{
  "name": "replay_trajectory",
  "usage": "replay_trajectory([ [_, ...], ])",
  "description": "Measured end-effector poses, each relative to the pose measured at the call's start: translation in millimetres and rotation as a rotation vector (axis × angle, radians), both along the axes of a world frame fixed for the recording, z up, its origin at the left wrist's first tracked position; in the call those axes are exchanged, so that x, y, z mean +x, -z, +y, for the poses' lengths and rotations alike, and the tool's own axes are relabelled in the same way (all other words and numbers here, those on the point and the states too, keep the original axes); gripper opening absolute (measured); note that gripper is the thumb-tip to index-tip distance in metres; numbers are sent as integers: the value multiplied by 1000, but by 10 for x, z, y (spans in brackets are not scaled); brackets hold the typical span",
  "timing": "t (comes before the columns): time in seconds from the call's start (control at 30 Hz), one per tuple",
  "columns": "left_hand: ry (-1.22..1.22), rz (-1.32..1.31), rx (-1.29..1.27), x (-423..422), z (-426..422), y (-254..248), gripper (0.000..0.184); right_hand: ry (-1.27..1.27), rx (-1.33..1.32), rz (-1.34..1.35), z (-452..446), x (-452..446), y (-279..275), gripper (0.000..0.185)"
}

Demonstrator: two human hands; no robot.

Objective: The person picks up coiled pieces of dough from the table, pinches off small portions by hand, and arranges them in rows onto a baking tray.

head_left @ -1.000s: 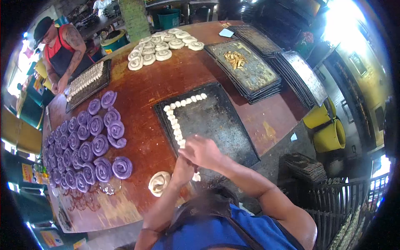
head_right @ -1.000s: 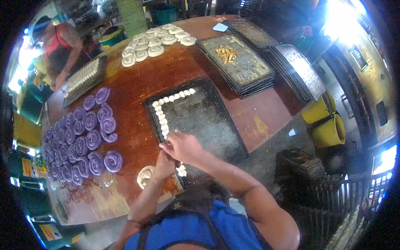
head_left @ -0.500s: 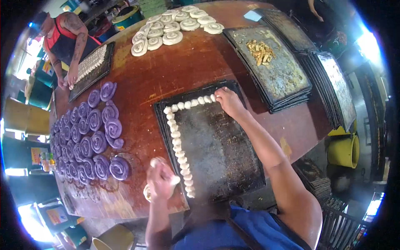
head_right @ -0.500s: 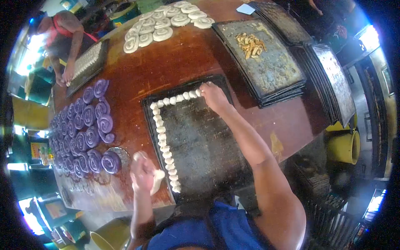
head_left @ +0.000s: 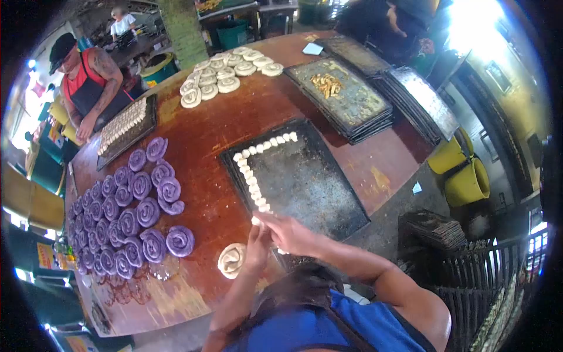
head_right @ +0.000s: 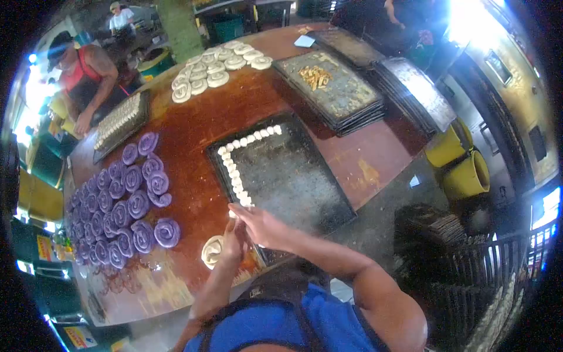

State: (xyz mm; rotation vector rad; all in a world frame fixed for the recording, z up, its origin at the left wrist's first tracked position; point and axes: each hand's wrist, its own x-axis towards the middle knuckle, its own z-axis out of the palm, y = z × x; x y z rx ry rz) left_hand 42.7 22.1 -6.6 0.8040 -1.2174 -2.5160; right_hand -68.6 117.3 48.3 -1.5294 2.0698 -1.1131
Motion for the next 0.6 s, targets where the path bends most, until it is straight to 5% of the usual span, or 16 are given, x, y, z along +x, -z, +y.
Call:
replay_trajectory([
  [0.1, 129, -124, -117, -98, -41, -237, 23, 210, -143, 98, 91, -102, -104, 30],
  [0.23, 238, -79, -518, -289, 87, -471, 17, 101, -119, 213, -160, -326, -229, 24],
  [0.3, 249, -156, -274, -343, -11, -682, 25, -37, 85, 2, -22, -657, -290, 25],
  [0.37, -100, 293, -283, -389, -208, -717, 27, -231, 53, -377, 100, -1128, -226, 29],
  [0.43, -163, 242, -232, -393, -444, -541, 29, 334, 192, -162, -99, -1797, 52, 27],
  [0.57, -6, -193, -9, -540, 52, -279, 24, 346, 198, 8, -467, -3011, 776, 32],
  [0.6, -30, -115, 8, -507, 43, -301, 22, 300, 155, 133, -519, -3098, 869, 32],
])
